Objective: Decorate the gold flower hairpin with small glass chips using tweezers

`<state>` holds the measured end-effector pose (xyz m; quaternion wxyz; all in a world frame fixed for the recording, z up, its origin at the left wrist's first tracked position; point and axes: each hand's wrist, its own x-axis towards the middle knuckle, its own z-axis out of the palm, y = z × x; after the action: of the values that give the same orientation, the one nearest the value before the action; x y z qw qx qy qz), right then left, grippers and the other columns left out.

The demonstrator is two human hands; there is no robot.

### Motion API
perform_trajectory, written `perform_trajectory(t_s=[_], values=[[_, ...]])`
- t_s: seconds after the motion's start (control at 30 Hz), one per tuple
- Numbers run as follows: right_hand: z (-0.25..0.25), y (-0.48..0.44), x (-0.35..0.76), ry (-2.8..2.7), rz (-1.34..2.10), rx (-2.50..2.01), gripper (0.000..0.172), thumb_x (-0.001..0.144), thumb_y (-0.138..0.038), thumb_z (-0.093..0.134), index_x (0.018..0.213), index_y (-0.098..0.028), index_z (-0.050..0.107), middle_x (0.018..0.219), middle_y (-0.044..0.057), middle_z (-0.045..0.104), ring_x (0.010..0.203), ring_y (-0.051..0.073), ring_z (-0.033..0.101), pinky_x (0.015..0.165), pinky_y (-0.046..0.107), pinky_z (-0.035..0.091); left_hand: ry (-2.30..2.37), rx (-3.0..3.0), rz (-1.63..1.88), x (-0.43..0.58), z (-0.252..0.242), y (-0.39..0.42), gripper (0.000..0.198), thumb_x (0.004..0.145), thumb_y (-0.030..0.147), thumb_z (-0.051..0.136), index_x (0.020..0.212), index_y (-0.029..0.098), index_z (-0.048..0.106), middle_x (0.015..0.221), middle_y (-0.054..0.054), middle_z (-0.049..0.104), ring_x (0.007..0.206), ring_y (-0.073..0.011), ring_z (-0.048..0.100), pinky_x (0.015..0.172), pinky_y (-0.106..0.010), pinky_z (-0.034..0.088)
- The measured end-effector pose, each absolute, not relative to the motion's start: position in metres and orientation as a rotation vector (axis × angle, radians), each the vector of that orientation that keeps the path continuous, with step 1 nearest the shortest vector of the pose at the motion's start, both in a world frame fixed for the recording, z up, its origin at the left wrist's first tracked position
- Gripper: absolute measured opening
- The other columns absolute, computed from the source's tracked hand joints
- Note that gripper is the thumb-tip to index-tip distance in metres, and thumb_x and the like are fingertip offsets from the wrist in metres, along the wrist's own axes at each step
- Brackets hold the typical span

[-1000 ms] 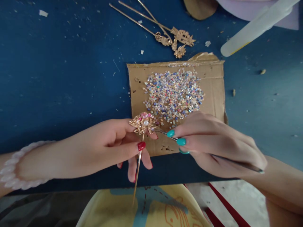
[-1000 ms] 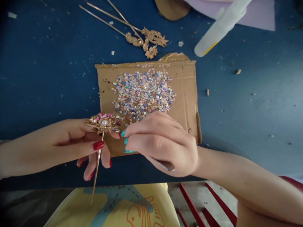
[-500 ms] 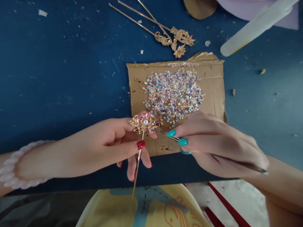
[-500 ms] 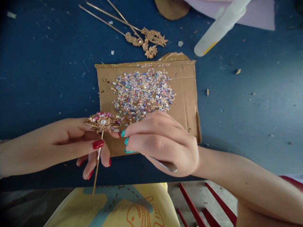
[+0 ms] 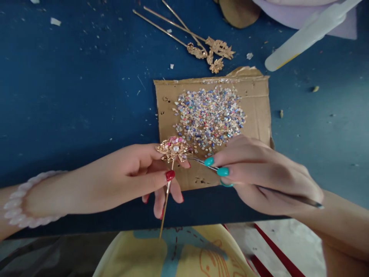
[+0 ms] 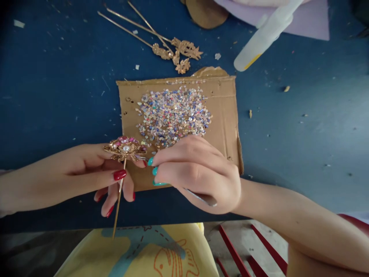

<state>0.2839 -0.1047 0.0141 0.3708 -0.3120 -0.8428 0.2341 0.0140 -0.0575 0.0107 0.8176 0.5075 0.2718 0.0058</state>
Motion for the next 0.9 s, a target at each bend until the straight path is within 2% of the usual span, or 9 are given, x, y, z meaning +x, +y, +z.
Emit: perform_trajectory(t_s=[0.1, 0.23, 0.3, 0.43, 0.5, 0.73, 0.9], values=[[0.013, -0.104, 0.284, -2.164, 0.556, -0.78, 0.015, 0.094, -0.003, 0.058, 0.102, -0.016, 0.061, 0.103, 0.011, 0.076, 0.088, 0.014, 0.073, 0.076, 0.03, 0.063, 0.588, 1.074, 0.005, 0.015, 0.011, -0.057, 0.028, 0.103, 0.016, 0.046, 0.098, 0.027, 0.072, 0.082, 0.009, 0.078, 0.068, -0.0042, 0.077, 0.057, -0.005, 0.052], [0.01, -0.102, 0.283, -2.144, 0.48, -0.716, 0.012, 0.095, -0.005, 0.058, 0.1, -0.016, 0.061, 0.098, 0.01, 0.077, 0.085, 0.015, 0.074, 0.073, 0.03, 0.064, 0.606, 0.998, 0.003, 0.017, 0.011, -0.056, 0.024, 0.102, 0.017, 0.05, 0.116, 0.029, 0.065, 0.07, 0.012, 0.072, 0.065, -0.0053, 0.076, 0.057, -0.007, 0.053], [0.01, -0.101, 0.283, -2.154, 0.489, -0.726, 0.012, 0.094, -0.004, 0.058, 0.1, -0.015, 0.061, 0.098, 0.011, 0.077, 0.085, 0.015, 0.074, 0.074, 0.03, 0.064, 0.613, 0.971, 0.0, 0.016, 0.012, -0.056, 0.026, 0.102, 0.018, 0.051, 0.123, 0.028, 0.061, 0.072, 0.011, 0.073, 0.063, -0.0056, 0.075, 0.057, -0.008, 0.053], [0.013, -0.1, 0.284, -2.197, 0.52, -0.721, 0.014, 0.09, -0.001, 0.06, 0.096, -0.014, 0.064, 0.099, 0.012, 0.077, 0.087, 0.016, 0.075, 0.077, 0.03, 0.065, 0.603, 0.951, 0.015, 0.015, 0.012, -0.056, 0.025, 0.103, 0.018, 0.051, 0.124, 0.026, 0.061, 0.094, 0.004, 0.079, 0.062, -0.0058, 0.074, 0.058, -0.012, 0.053], [0.014, -0.101, 0.285, -2.192, 0.526, -0.727, 0.015, 0.09, -0.001, 0.061, 0.096, -0.014, 0.063, 0.099, 0.012, 0.077, 0.086, 0.016, 0.075, 0.077, 0.03, 0.065, 0.601, 0.955, 0.013, 0.014, 0.011, -0.057, 0.025, 0.104, 0.018, 0.048, 0.125, 0.026, 0.06, 0.097, 0.002, 0.08, 0.063, -0.0064, 0.074, 0.059, -0.012, 0.053], [0.011, -0.098, 0.29, -1.97, 0.603, -0.81, 0.02, 0.089, 0.001, 0.061, 0.099, -0.015, 0.063, 0.087, 0.006, 0.074, 0.09, 0.014, 0.074, 0.08, 0.028, 0.064, 0.615, 0.936, 0.034, 0.014, 0.008, -0.055, 0.03, 0.105, 0.013, 0.046, 0.128, 0.025, 0.06, 0.092, 0.003, 0.078, 0.064, -0.0065, 0.074, 0.061, -0.013, 0.055], [0.014, -0.092, 0.3, -2.045, 0.641, -0.788, 0.018, 0.091, 0.0, 0.061, 0.102, -0.014, 0.062, 0.089, 0.007, 0.072, 0.091, 0.015, 0.072, 0.084, 0.032, 0.063, 0.611, 0.993, 0.049, 0.014, 0.01, -0.052, 0.031, 0.103, 0.012, 0.048, 0.129, 0.024, 0.06, 0.074, 0.007, 0.07, 0.069, -0.0085, 0.073, 0.063, -0.014, 0.057]])
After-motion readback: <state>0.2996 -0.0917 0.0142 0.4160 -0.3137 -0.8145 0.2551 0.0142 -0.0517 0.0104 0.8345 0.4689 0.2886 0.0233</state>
